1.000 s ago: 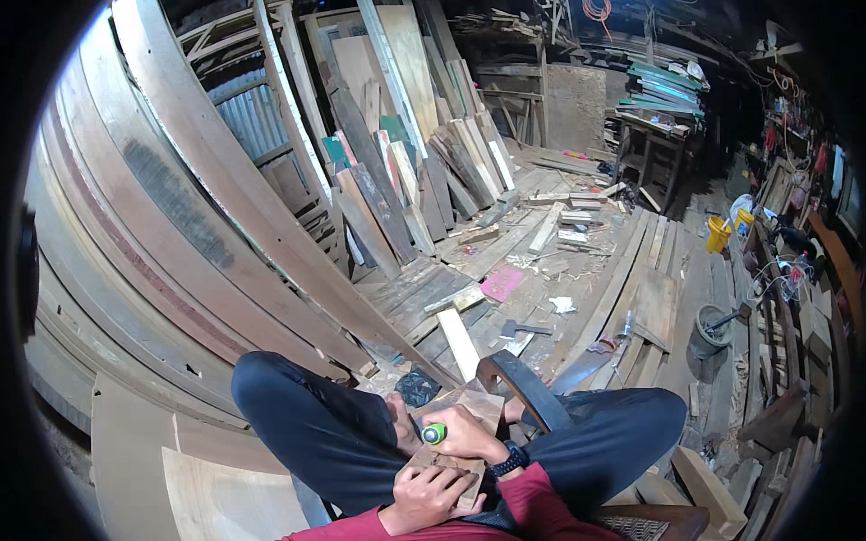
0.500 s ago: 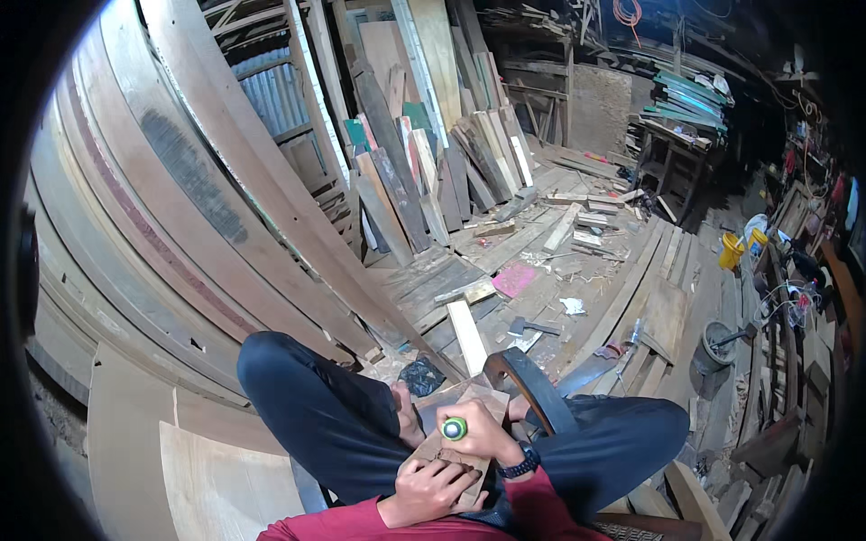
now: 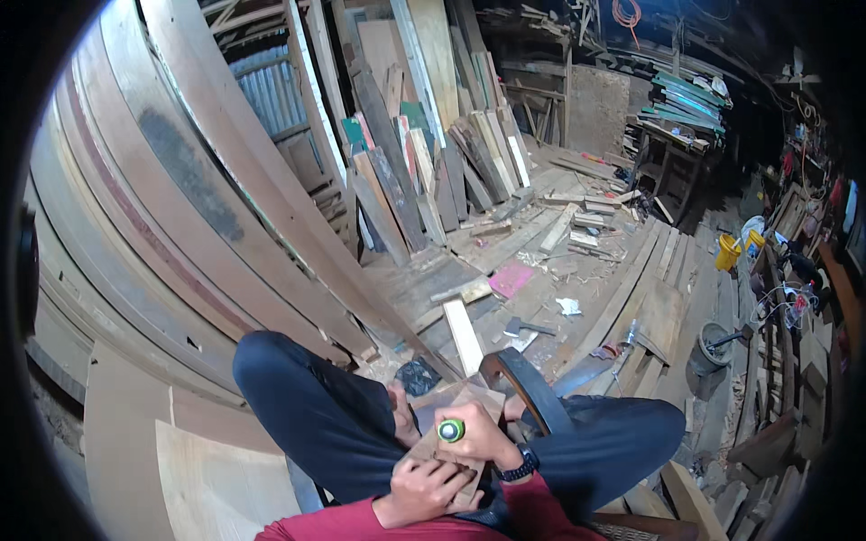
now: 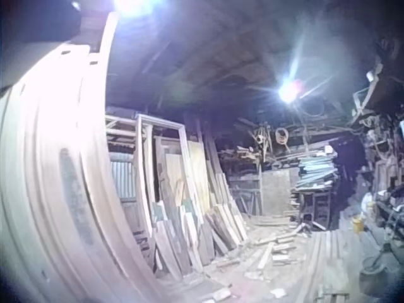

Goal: Carving designs into a small piece of wood using a handheld chisel.

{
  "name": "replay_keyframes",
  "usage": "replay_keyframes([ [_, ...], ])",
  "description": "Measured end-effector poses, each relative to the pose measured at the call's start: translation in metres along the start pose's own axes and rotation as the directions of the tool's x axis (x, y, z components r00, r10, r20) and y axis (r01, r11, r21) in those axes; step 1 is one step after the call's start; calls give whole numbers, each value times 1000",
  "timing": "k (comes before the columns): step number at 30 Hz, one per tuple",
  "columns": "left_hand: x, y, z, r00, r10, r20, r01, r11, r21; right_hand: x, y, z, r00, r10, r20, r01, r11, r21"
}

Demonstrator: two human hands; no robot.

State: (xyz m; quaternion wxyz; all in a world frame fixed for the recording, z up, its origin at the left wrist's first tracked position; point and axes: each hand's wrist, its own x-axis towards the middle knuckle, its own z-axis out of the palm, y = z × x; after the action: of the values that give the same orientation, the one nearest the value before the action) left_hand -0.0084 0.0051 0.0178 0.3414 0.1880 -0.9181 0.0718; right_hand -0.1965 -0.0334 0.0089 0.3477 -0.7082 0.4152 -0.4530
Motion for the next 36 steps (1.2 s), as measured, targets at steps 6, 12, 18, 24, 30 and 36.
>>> replay_keyframes([
  [6,-6,-4,1,1000,25,-5,-25,1000,-9,11,26,24,996,-62,-64,53,990,-129],
  [12,1,1,-2,1000,5,27,-5,1000,6,8,18,8,990,64,-125,-68,997,-22],
  [18,-1,-2,-2,1000,12,20,-13,1000,28,4,8,10,983,19,-181,8,990,144],
  [24,1,1,-2,1000,14,-6,-13,1000,20,8,10,16,980,-39,-195,33,999,-36],
  [30,3,2,-3,1000,18,18,-19,1000,23,8,13,13,962,11,-273,0,999,41],
  [36,2,0,-3,1000,1,17,-2,1000,20,7,7,13,974,-76,-212,95,992,80],
])
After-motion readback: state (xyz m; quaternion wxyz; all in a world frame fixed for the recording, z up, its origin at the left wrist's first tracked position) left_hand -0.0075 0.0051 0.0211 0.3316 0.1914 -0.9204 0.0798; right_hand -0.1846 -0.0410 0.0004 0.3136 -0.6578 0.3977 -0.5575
